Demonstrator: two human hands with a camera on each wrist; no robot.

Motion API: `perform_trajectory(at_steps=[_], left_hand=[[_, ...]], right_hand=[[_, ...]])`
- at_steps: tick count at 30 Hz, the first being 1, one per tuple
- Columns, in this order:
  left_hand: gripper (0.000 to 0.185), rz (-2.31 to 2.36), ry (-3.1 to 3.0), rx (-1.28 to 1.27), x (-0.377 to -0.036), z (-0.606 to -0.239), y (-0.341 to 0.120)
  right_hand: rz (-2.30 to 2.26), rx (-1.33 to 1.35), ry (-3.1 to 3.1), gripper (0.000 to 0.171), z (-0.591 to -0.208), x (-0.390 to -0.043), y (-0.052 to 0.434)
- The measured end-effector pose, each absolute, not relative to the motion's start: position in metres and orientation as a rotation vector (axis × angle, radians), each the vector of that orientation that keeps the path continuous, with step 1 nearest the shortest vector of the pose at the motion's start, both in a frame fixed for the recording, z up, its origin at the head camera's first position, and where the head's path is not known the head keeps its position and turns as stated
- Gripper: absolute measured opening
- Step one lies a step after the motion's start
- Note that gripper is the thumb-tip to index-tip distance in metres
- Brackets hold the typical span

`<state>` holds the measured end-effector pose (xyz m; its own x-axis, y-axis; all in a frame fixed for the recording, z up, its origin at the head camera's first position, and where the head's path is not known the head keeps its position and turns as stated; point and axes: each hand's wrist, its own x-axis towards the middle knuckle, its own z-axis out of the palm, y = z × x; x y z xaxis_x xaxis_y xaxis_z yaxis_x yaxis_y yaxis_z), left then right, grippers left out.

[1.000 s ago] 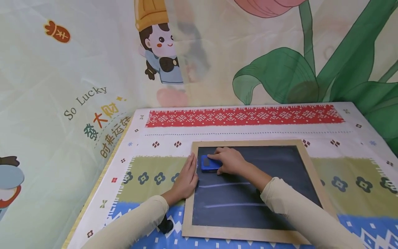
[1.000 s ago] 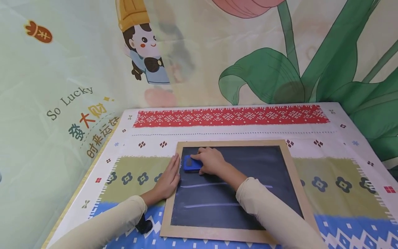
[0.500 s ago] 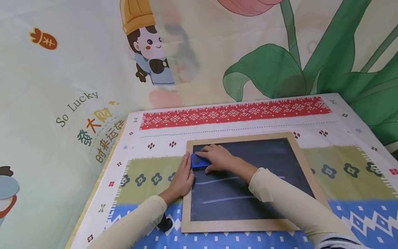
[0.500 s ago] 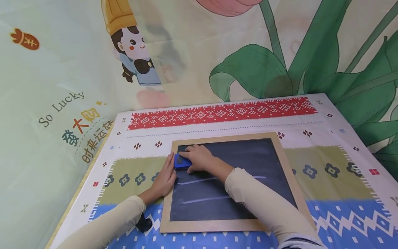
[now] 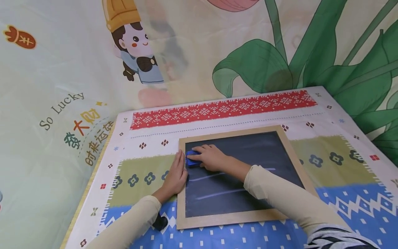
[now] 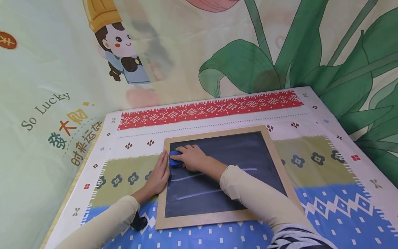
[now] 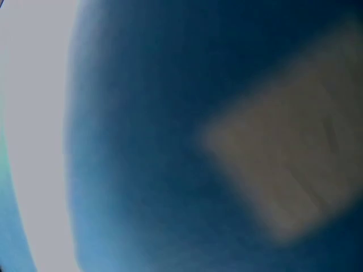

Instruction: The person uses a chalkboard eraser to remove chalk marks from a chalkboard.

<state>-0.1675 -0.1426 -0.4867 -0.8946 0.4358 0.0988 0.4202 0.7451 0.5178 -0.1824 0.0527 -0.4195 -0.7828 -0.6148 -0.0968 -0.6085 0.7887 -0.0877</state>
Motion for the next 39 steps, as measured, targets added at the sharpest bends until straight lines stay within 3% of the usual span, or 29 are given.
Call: perform_trajectory(at_steps=[24,33,39], left_hand=[[0.058,0.856,2.933,0.76,-0.17,-0.486,-0.145],[0.058,0.985,2.945,0.85,-0.168,-0.489,-0.144],[0.059,0.935,2.933,0.785,-0.17,-0.487,-0.142]], right_hand=[[-0.345,-0.686,2.999,0.057,-0.423,-0.15,0.244],[-0.334,-0.543,2.962,0.069,-0.417,-0.151,0.257],[-0.31,-0.542,2.961,0.066,-0.417,-0.144,0.261]])
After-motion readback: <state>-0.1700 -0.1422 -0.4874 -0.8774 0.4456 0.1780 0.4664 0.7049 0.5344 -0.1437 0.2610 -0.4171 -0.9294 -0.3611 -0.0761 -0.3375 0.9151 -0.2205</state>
